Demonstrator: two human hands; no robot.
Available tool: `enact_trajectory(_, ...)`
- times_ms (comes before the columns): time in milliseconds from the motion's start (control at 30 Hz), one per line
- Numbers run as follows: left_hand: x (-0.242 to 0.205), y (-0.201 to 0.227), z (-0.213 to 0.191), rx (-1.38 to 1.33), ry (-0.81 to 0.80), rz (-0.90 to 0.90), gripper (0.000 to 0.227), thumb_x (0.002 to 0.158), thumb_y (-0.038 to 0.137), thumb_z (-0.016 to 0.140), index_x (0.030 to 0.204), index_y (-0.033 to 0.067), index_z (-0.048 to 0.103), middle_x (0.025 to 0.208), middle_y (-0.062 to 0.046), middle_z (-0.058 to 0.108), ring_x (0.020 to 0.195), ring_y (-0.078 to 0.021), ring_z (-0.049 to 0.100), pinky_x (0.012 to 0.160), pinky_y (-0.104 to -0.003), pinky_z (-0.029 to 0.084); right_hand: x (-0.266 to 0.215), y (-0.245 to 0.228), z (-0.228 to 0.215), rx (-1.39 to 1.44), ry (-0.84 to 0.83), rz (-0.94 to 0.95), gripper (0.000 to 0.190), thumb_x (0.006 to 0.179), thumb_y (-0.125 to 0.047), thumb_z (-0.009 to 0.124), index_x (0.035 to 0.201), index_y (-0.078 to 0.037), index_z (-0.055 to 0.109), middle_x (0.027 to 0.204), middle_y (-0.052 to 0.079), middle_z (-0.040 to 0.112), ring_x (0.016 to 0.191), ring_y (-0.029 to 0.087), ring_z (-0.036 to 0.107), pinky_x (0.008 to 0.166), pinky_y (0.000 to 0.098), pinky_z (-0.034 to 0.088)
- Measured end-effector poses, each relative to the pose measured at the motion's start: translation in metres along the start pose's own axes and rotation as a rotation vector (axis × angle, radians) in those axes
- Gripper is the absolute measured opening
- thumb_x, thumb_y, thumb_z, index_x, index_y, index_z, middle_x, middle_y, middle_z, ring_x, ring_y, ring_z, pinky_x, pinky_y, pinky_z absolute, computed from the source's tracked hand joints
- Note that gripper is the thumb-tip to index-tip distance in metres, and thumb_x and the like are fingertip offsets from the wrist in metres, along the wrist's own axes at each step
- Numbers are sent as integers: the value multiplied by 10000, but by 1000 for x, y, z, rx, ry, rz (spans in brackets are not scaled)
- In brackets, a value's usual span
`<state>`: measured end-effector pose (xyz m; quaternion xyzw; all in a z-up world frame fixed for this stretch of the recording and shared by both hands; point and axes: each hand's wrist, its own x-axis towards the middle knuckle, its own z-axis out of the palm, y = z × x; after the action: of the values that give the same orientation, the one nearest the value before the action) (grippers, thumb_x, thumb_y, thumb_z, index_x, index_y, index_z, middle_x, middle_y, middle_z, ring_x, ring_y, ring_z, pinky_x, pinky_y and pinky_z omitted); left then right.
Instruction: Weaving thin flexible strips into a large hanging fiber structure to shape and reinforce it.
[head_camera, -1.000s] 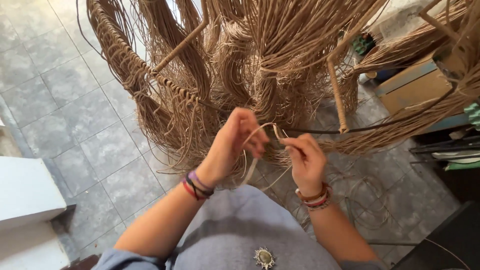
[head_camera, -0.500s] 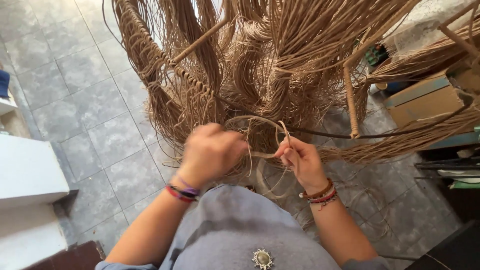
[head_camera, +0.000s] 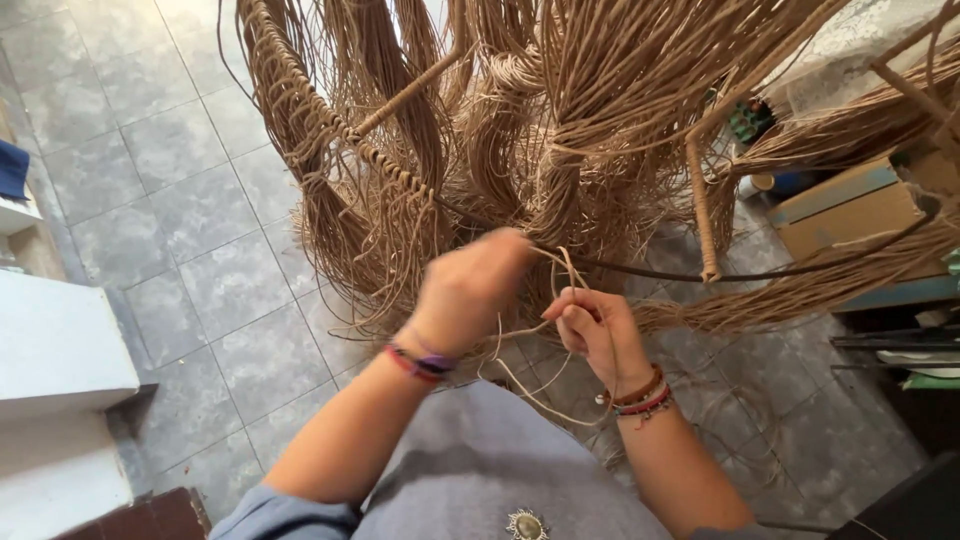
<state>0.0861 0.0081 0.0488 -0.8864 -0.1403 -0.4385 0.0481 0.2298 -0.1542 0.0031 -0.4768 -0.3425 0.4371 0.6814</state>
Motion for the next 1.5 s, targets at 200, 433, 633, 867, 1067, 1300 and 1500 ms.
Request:
enact_trajectory(200,-29,-47,-60,250,-177,-459,128,966,150,645,1089,126,625,812,-9,611,703,-213,638,585,-323,509,-3,7,-13,-43,29,-29,297,984,-152,649,939,138,697,471,7,362,424,56,311,409,196,288)
enact_trajectory(433,19,19,-27,-121,-80,-99,319,971,85,545,1267,168,627,1098,1,666,826,-171,649,674,-260,545,-1,12,-10,-70,-14,-31,360,990,-214,662,946,142,696,496,11,386,447,66,375,438,211,326)
enact_trajectory(633,1,-18,-42,-229,13,-280,226,1009,107,582,1142,187,747,1027,-2,708,843,-204,714,718,-292,583,-1,12,-9,-29,-18,-25,372,978,-218,673,953,152,708,458,15,374,423,67,355,423,201,295)
enact_trajectory(867,23,10,-11,-271,36,7,160,1035,178,574,1105,179,717,988,-13,704,815,-204,661,733,-300,554,0,2,-7,-70,-55,-24,401,981,-270,669,922,124,715,459,21,400,420,71,378,425,208,313)
enact_trajectory(1067,-40,-41,-43,-104,-11,-200,123,986,143,659,1007,219,753,892,38,710,725,-172,659,661,-273,538,2,-5,2,-43,-32,-2,376,971,-235,680,972,139,711,468,9,385,440,57,351,444,191,299)
enact_trajectory(1300,-15,5,-30,-24,-208,-164,435,983,283,647,1353,67,576,1246,-179,625,1030,-335,635,859,-393,541,4,-15,11,-190,-44,2,266,973,-115,624,970,126,736,454,16,388,451,67,326,438,194,280)
enact_trajectory(1500,-29,-9,-13,11,-127,-183,151,880,233,715,1025,195,695,916,-22,649,830,-239,643,673,-330,521,3,-22,16,-176,-10,44,280,970,-144,629,968,115,733,458,11,400,462,50,301,432,194,252)
